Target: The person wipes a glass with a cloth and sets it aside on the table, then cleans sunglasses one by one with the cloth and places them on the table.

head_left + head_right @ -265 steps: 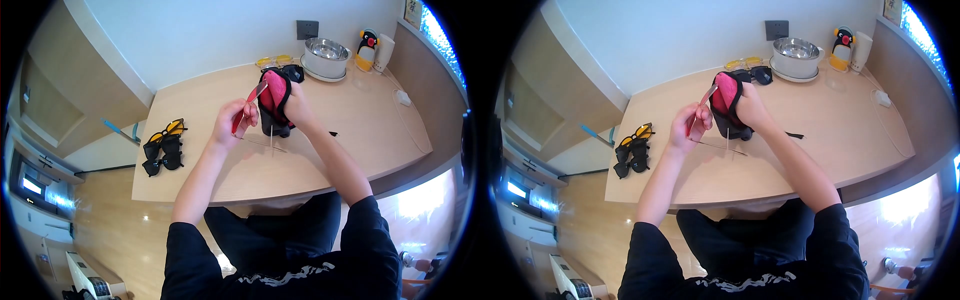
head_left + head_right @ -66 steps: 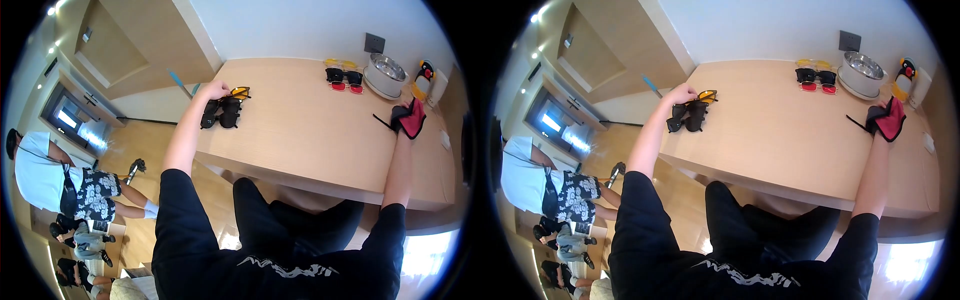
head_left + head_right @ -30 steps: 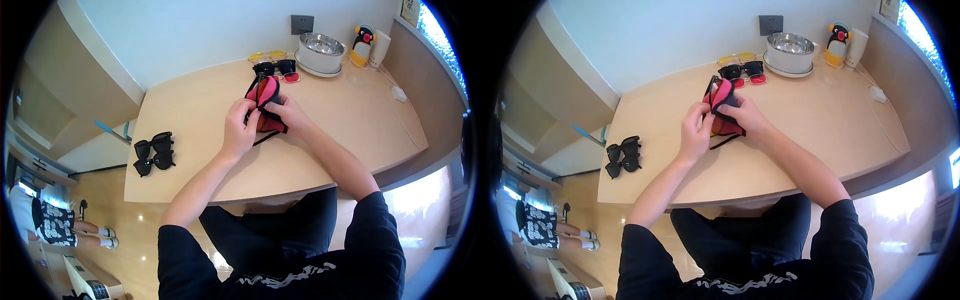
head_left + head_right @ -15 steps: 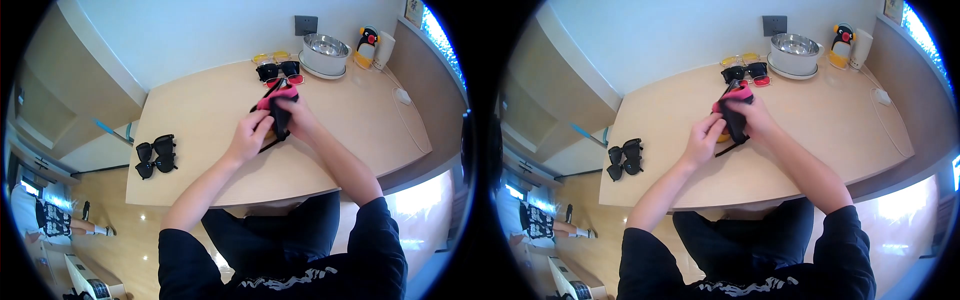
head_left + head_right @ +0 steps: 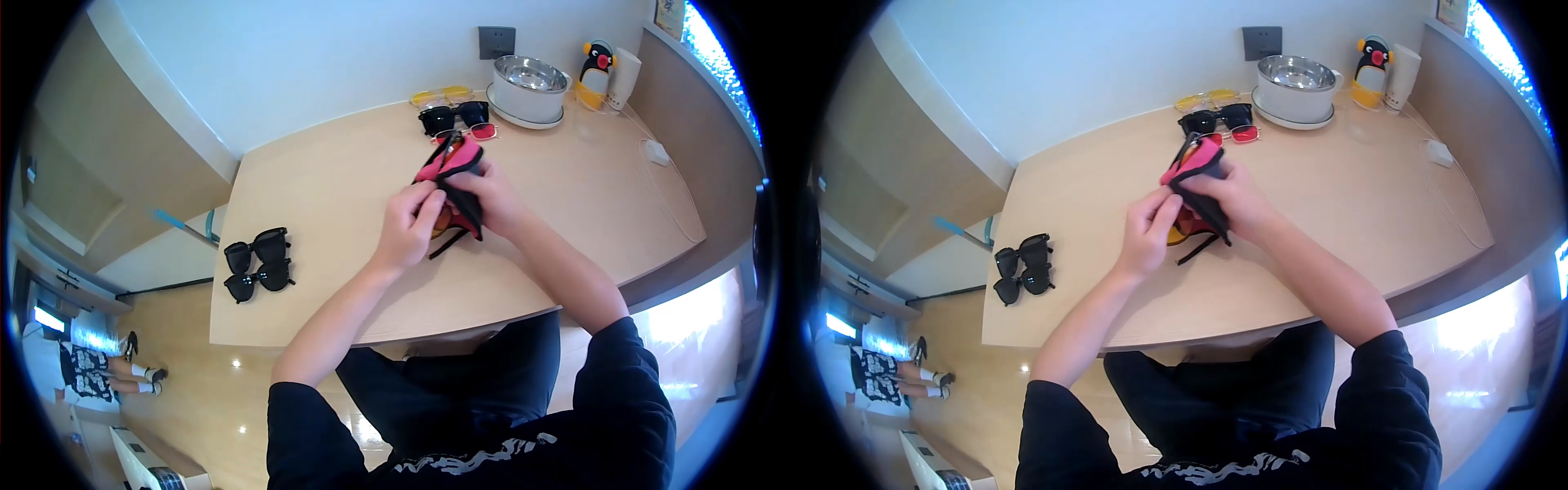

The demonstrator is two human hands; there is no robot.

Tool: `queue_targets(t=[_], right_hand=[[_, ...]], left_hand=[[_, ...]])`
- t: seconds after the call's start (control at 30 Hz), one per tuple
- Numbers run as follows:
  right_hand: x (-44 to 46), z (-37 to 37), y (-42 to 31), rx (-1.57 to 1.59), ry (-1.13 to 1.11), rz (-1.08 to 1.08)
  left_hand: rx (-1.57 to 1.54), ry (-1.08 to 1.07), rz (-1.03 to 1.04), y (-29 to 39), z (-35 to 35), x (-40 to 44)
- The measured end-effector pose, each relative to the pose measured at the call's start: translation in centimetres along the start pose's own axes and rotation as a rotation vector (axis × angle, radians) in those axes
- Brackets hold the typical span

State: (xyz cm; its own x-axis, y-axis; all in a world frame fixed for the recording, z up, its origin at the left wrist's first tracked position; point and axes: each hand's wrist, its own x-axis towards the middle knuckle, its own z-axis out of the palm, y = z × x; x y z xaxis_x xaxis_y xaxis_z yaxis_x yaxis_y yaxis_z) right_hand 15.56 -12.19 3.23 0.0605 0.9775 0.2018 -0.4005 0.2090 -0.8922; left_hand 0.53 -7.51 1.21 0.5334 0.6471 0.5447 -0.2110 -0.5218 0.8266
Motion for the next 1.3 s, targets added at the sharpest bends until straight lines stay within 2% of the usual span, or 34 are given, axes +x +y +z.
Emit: queue_targets(t=[0.07,0.13,0.2,0.27,0.33,0.4,0.43,0.47,0.53,0.6,0.63,0.7,0.77,0.87,0.93,0.97,1.07,1.13,1.2,1.27,1.3], right_hand=[[0.5,-0.3,-0.9,0.188,0.029,-0.019],[0.5,0.3,-1.4,0.207,0.166,-0.085],[0.3,-1.0,-0.2,0.114,0.091,-0.010],[-0.2,0.0,0.7,-0.135,0.041,0.024],[-0.1,0.7,0.6,-0.155,0.025,0.047],[-0.3,0.7,-0.1,-0.073,0.019,0.041],[-0.2,0.3,-0.4,-0.009,0.011,0.036],[0.1,-0.3,-0.5,0.190,0.065,0.035],[0.5,-0.9,-1.6,0.354,0.214,0.064],[1.4,-1.3,-0.7,0.187,0.315,-0.027],[1.6,-1.9,-0.1,0.224,0.337,-0.020],[0.7,0.7,-1.2,0.260,0.180,0.079],[0.8,1.6,-0.8,0.295,0.087,0.132],[0.8,0.8,0.6,0.214,0.072,0.045],[0.5,0.4,0.8,-0.229,-0.031,0.087],[0.0,2.6,0.0,-0.095,0.083,0.065],[0.7,1.2,-0.3,-0.161,-0.027,0.020],[0.4,1.4,-1.1,-0.160,-0.015,0.048],[0.3,1.2,-1.4,-0.267,0.069,0.019],[0.7,1.3,-1.6,-0.100,0.308,-0.023],[1.0,0.6,-1.7,-0.096,0.311,-0.025]], left_hand=[[0.053,-0.031,0.172,0.0,0.6,0.3],[0.099,-0.024,0.181,0.0,0.8,0.2],[0.174,-0.029,0.213,-0.8,0.8,0.0],[0.088,0.006,0.201,-1.1,0.3,-0.2],[0.093,-0.010,0.169,-1.0,-0.7,-0.3],[0.007,-0.001,0.131,-0.6,-0.2,-0.4],[-0.066,-0.052,0.033,-0.2,0.1,-0.4],[-0.138,-0.097,-0.064,0.0,0.3,-0.3],[-0.084,-0.078,-0.016,-0.8,1.0,-0.2],[0.112,-0.191,0.163,-0.9,0.6,0.3],[0.129,-0.154,0.229,-0.7,0.4,0.2],[0.119,-0.110,0.292,-0.4,-0.3,0.4],[0.104,-0.061,0.232,0.1,-0.9,0.6],[0.046,-0.056,0.167,-0.3,-1.2,0.3],[-0.195,-0.019,-0.049,-0.5,-1.2,0.0],[-0.152,-0.054,-0.057,-0.2,-1.5,0.1],[-0.271,-0.001,-0.019,-0.6,-0.8,0.6],[-0.249,-0.014,-0.041,-0.5,-0.5,0.7],[-0.225,-0.040,-0.056,0.2,-0.6,0.8],[-0.190,-0.050,-0.052,-0.1,-0.7,0.9],[-0.145,-0.043,-0.044,-0.3,-0.8,0.9]])
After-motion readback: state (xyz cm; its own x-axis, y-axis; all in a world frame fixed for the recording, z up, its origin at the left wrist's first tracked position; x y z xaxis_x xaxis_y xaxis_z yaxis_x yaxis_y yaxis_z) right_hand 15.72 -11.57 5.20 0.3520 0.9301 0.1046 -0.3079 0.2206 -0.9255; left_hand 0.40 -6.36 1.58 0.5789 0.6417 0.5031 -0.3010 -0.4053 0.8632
